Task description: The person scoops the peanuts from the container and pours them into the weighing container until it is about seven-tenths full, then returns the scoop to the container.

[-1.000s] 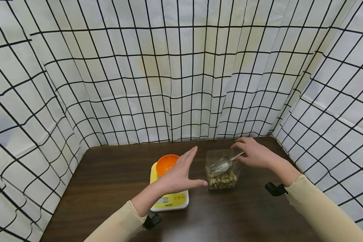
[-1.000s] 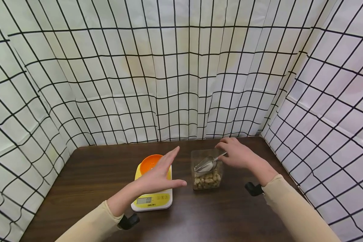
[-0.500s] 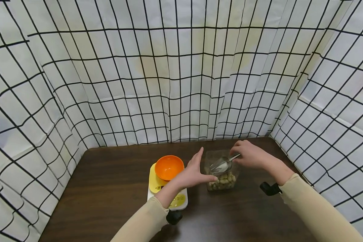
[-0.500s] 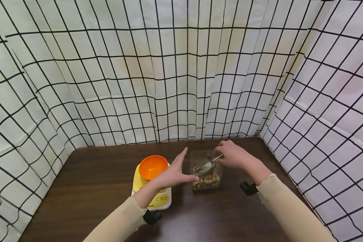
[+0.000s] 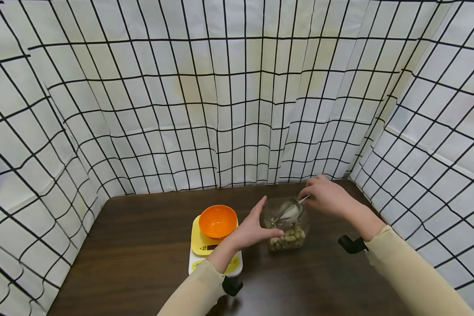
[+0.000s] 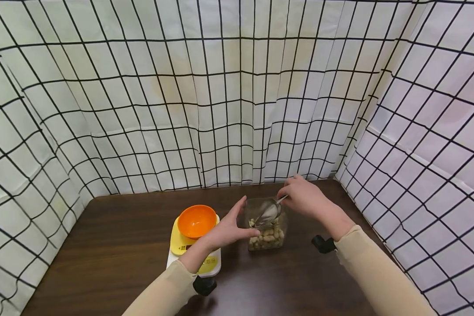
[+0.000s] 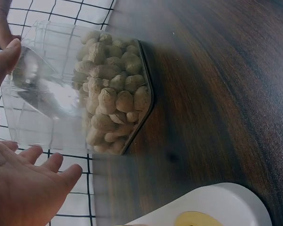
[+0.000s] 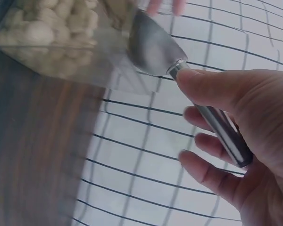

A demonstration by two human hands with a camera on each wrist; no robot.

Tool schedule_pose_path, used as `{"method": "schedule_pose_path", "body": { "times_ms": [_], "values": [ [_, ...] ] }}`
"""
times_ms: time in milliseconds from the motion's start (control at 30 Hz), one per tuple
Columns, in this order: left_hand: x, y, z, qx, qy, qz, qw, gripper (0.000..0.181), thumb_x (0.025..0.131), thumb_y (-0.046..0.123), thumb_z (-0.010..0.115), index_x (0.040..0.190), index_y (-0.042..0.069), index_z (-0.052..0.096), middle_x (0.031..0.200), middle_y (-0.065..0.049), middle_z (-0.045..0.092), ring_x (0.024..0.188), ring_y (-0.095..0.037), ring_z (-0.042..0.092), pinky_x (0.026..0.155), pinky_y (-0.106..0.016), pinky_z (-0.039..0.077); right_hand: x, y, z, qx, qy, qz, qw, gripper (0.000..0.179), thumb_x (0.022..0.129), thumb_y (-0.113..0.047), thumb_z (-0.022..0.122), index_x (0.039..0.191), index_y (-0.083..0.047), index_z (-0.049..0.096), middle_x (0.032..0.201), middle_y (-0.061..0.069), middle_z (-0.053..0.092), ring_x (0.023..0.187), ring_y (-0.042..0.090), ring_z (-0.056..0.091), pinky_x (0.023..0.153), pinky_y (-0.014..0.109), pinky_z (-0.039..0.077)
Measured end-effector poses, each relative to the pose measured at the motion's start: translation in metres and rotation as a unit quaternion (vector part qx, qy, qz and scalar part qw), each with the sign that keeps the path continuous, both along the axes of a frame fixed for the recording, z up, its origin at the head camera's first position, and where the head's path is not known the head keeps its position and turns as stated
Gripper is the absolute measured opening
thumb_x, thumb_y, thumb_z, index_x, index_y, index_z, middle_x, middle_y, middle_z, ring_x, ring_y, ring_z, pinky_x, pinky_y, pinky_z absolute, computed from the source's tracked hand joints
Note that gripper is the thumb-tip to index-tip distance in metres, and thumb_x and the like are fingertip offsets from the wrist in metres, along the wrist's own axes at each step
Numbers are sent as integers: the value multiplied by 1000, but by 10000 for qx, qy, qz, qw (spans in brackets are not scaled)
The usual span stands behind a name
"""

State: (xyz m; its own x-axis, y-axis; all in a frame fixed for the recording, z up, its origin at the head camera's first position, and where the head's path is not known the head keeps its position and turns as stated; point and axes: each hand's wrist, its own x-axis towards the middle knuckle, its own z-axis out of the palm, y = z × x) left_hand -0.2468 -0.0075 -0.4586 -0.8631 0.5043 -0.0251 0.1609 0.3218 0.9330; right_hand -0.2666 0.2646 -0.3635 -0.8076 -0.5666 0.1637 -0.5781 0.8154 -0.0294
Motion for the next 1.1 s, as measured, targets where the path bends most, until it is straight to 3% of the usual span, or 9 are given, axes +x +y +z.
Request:
{"method": "schedule_pose_path", "body": {
  "times_ms": [233, 467, 667, 767, 867, 1000, 1100],
  "values": [
    [-1, -1, -2, -28, 14, 1, 10000, 111, 85, 49, 82, 165, 36, 5, 170, 0, 15, 153, -27, 24, 115, -59, 31, 1, -2, 21, 167, 682, 231, 9973, 16, 88, -10, 82, 102, -16, 81, 91, -1, 57, 87, 22, 46, 71, 38, 41],
    [-2, 0, -1, -39, 15, 42, 10000, 109, 85, 49, 82, 165, 34, 9, 168, -2, 20, 151, -28, 26, 114, -59, 33, -1, -11, 22, 451, 1198, 584, 9901, 14, 88, -4, 79, 97, -15, 82, 86, 1, 55, 79, 21, 41, 67, 35, 38],
    [-2, 0, 1, -56, 45, 4, 10000, 107, 87, 47, 81, 165, 32, 10, 168, -3, 21, 151, -27, 27, 113, -58, 36, 2, -25, 18, 1358, 2005, 968, 9654, 16, 82, 0, 84, 85, -14, 78, 87, 5, 53, 79, 23, 41, 67, 36, 43],
    [-2, 0, 2, -21, 68, -24, 10000, 106, 87, 45, 81, 165, 32, 10, 168, -2, 20, 151, -26, 27, 114, -56, 36, 1, -30, 14, 1745, 2085, 1038, 9567, 13, 81, -2, 85, 84, -12, 77, 89, 7, 56, 79, 23, 42, 68, 36, 44],
    [-2, 0, 3, 5, 77, -33, 10000, 106, 87, 45, 81, 165, 31, 10, 168, -1, 20, 151, -26, 26, 115, -54, 35, -1, -32, 11, 1672, 1747, 918, 9660, 10, 84, -3, 83, 86, -11, 78, 88, 6, 56, 79, 22, 41, 68, 35, 44],
    [-2, 0, 3, 27, 59, -11, 10000, 107, 87, 44, 81, 165, 29, 10, 168, -1, 20, 151, -25, 26, 115, -52, 34, -3, -28, 12, 1007, 1105, 624, 9868, 11, 86, -1, 81, 91, -11, 80, 87, 2, 55, 78, 20, 44, 68, 35, 48],
    [-2, 1, 2, 42, 36, -13, 10000, 106, 88, 43, 81, 165, 29, 10, 168, -1, 20, 151, -25, 26, 116, -51, 33, -3, -25, 12, 752, 836, 479, 9925, 12, 85, -1, 81, 92, -11, 80, 87, 1, 55, 78, 20, 44, 68, 36, 48]
  ]
}}
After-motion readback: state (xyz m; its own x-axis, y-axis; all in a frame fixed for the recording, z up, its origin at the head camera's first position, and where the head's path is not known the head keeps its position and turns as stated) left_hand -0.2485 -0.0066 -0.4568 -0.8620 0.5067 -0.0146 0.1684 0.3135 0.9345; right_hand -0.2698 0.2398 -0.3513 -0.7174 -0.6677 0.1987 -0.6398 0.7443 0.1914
